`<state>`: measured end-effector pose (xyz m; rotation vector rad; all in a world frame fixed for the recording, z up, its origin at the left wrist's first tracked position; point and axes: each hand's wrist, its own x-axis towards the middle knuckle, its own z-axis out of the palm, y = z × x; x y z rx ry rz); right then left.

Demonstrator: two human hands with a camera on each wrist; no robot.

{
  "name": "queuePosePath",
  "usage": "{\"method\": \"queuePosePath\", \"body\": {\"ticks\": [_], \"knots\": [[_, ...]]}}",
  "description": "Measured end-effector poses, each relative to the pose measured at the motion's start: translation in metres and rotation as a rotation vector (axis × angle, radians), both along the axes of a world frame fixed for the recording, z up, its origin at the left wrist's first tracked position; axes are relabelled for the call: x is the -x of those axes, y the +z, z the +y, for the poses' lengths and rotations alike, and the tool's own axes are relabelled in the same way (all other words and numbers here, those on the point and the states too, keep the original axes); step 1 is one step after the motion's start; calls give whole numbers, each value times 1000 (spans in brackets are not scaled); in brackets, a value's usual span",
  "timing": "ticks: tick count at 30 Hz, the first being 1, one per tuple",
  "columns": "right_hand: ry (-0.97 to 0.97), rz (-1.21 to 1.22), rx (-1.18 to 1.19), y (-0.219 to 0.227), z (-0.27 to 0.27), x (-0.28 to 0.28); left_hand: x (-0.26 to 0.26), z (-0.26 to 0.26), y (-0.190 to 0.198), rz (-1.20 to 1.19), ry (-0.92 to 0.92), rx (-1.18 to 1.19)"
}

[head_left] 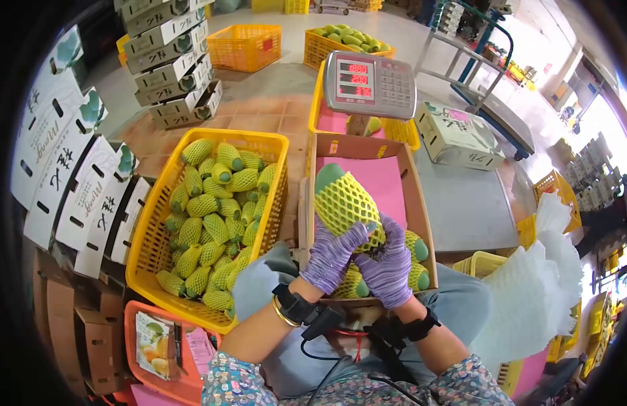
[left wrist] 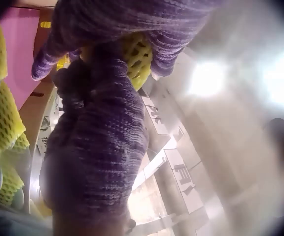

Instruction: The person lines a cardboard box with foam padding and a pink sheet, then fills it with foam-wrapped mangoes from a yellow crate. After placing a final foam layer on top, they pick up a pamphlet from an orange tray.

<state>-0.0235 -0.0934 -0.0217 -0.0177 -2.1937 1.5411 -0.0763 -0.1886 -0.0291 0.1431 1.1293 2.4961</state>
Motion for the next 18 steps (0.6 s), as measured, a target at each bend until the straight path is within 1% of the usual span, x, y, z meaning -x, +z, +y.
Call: {"method": "queuePosePath", "body": {"ticks": [2,3,4,6,7,8,9,10,11,12,13,14,15,16,17,18], "knots": [[-113,-305,-256,17,6,-7,2,1,2,39,-62,-19],[-25,-385,-269,23,17,-8,8,0,-4,33,-65,11],[-36,-391,-268,37,27,-8,13,-3,-12,29,-77,10],[-128,-97,-856,73,42,-7,22,-7,-24,379,-44,181],[-139,-117,-863,91,44,-1,23,-11,-15,427,-132,324],[43,23,-1075,107,46,8,24,-9,-20,415,-153,314],[235,166,-1274,115,47,15,25,-6,-28,506,-197,389],[224,142,-1275,116,46,22,25,-2,-36,603,-240,464],[438,-26,-1370,114,41,30,24,3,-42,544,-302,502],[658,-200,-1447,109,35,37,25,7,-32,541,-320,494],[569,-315,-1478,91,32,45,26,10,-19,629,-330,554],[570,-335,-1476,93,35,46,26,13,-13,715,-335,611],[625,-330,-1390,98,38,51,23,14,-25,859,-144,766],[677,-317,-1307,106,40,58,26,10,-24,855,-144,756],[626,-560,-1266,116,41,62,32,1,-13,778,-183,734],[629,-565,-1269,110,52,67,37,-11,1,699,-221,712]]}}
